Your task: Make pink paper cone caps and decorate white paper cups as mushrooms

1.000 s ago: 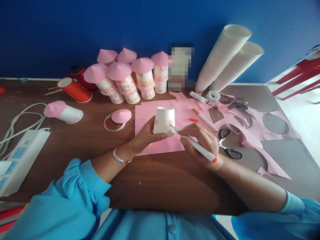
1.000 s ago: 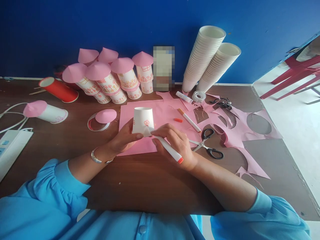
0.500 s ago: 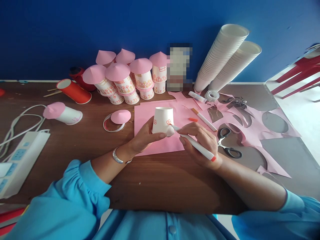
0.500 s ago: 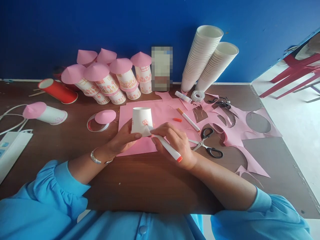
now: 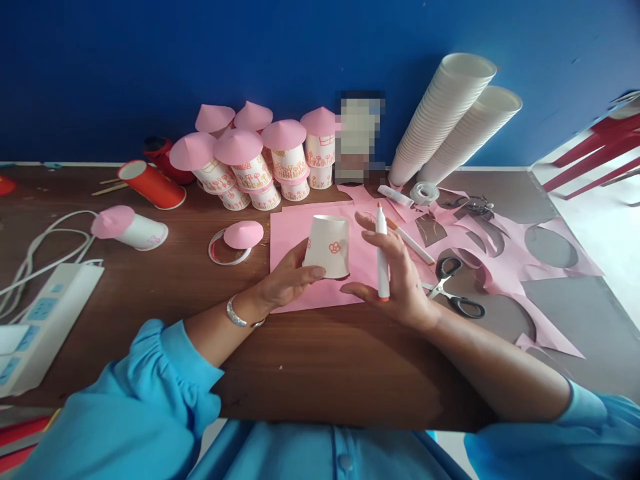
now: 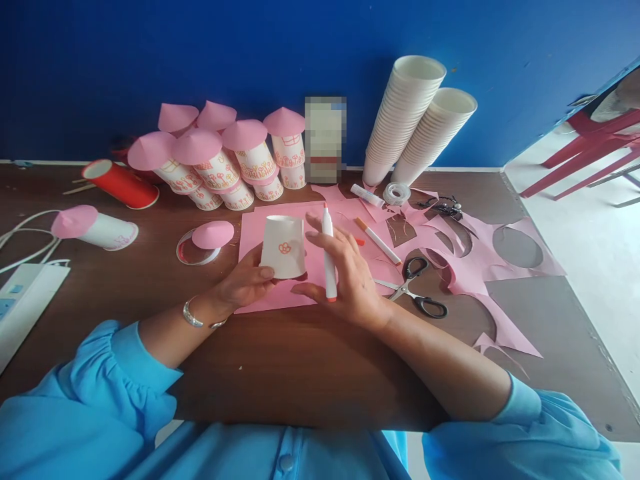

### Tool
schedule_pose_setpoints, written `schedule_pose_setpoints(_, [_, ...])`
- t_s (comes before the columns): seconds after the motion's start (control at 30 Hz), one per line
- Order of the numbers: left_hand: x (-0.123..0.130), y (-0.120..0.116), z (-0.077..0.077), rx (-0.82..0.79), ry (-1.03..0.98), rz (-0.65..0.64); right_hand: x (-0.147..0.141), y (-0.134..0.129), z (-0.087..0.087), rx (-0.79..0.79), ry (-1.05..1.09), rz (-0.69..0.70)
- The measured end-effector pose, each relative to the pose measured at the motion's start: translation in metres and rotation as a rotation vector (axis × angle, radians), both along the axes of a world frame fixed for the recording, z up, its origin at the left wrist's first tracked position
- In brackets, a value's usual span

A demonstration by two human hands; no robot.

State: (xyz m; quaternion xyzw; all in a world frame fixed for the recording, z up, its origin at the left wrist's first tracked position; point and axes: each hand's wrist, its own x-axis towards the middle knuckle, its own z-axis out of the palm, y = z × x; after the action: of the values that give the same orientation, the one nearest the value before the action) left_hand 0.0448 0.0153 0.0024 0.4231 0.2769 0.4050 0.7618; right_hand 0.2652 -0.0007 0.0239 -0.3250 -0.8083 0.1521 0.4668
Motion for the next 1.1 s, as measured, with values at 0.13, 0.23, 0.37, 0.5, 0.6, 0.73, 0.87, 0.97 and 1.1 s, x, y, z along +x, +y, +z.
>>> schedule_pose_setpoints(0.13, [-0.002,0.001,-0.001,0.006,-0.034,-0.119,-0.001,0.004,-0.002,0.017,-0.035,0.024])
schedule_pose_setpoints(0.23, [-0.001,0.001,-0.003,0.069,-0.027,-0.14,-0.001,0.003,-0.002,0.067,-0.028,-0.014])
schedule_pose_setpoints(0.37, [0.003,-0.003,-0.004,0.288,0.196,0.043,0.0,0.002,-0.004,0.148,-0.076,-0.071])
schedule_pose_setpoints(0.5, [0.008,-0.008,-0.002,0.361,0.388,0.155,0.0,-0.001,-0.008,0.136,-0.163,-0.056])
schedule_pose_setpoints(0.6, [0.01,-0.009,0.0,0.277,0.356,0.115,-0.001,-0.002,-0.009,0.116,-0.172,-0.036])
schedule_pose_setpoints(0.73, [0.007,-0.006,0.003,0.147,0.202,0.011,-0.001,-0.001,-0.007,0.117,-0.129,-0.004])
schedule_pose_setpoints(0.87, [0.002,-0.002,0.005,-0.003,-0.019,-0.058,0.002,-0.001,-0.002,0.117,-0.006,-0.012])
schedule_pose_setpoints(0.97, [0.0,0.001,0.005,-0.095,-0.099,-0.084,0.006,-0.004,0.001,0.146,0.086,-0.036])
schedule_pose_setpoints(1.1, [-0.002,0.005,0.005,-0.113,-0.146,-0.061,0.008,-0.007,0.003,0.167,0.095,-0.044])
